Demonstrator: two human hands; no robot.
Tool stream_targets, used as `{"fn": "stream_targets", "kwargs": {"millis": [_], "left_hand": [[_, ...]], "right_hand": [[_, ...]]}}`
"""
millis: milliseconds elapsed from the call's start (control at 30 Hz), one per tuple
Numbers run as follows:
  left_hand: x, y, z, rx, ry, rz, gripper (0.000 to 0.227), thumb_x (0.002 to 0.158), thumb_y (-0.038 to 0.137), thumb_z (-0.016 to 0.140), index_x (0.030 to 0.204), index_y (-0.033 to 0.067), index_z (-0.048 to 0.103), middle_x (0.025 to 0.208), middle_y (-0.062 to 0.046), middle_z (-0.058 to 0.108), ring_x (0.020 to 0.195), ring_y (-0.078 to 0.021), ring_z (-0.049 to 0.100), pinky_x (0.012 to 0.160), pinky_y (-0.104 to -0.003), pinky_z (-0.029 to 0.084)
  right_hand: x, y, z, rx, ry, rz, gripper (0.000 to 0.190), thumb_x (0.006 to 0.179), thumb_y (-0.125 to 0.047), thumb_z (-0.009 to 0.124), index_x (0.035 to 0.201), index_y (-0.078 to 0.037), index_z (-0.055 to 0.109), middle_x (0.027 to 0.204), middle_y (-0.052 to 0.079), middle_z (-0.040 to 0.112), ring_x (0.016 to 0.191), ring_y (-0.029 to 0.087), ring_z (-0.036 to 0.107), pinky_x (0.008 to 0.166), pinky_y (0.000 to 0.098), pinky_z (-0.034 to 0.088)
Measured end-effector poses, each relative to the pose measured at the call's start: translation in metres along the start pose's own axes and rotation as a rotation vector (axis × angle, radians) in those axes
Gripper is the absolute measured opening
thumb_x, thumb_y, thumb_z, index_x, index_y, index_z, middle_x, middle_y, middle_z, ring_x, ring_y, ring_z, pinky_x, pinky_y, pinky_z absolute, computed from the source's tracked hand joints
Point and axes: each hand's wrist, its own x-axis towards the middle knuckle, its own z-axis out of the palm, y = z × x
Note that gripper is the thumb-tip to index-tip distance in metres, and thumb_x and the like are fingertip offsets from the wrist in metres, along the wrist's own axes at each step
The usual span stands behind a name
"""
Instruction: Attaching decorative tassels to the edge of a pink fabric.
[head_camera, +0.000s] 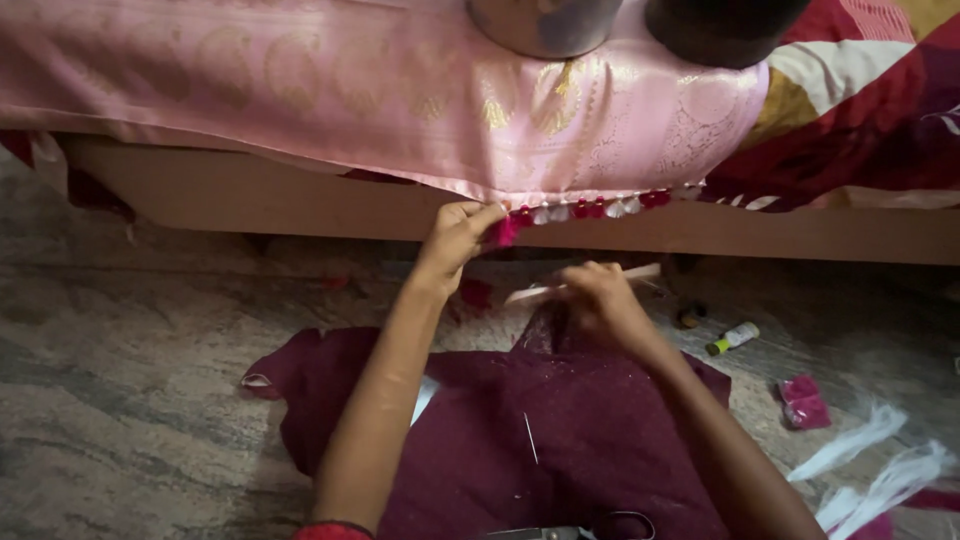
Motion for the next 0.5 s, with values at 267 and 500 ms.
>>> {"fn": "stream_targets", "kwargs": {"millis": [267,500], "left_hand": [[-0.005,0.001,0.003,0.199,0.043,0.154,0.016,0.092,0.016,0.072,0.100,0.0039,0.079,0.088,-0.004,0.079,0.076,-0.0085,0.068,0.077,-0.025,0.053],[-0.006,0.006,-0.005,0.183,-0.049,0.177,0.016,0.093,0.013,0.071,0.099,0.0019,0.080,0.088,-0.006,0.079,0.077,-0.0094,0.069,0.076,-0.025,0.054]], "right_hand": [[0.052,-0.010,-0.043,0.749,-0.186,0.952,0.022,0.099,-0.026,0.060,0.115,-0.010,0.065,0.094,0.012,0.075,0.073,0.017,0.067,0.071,0.0324,0.059],[0.056,0.014,-0.025,1.116,-0.276,0.731,0.035,0.104,-0.023,0.070,0.118,0.009,0.072,0.070,0.006,0.064,0.052,0.010,0.050,0.041,0.0243,0.040]]}}
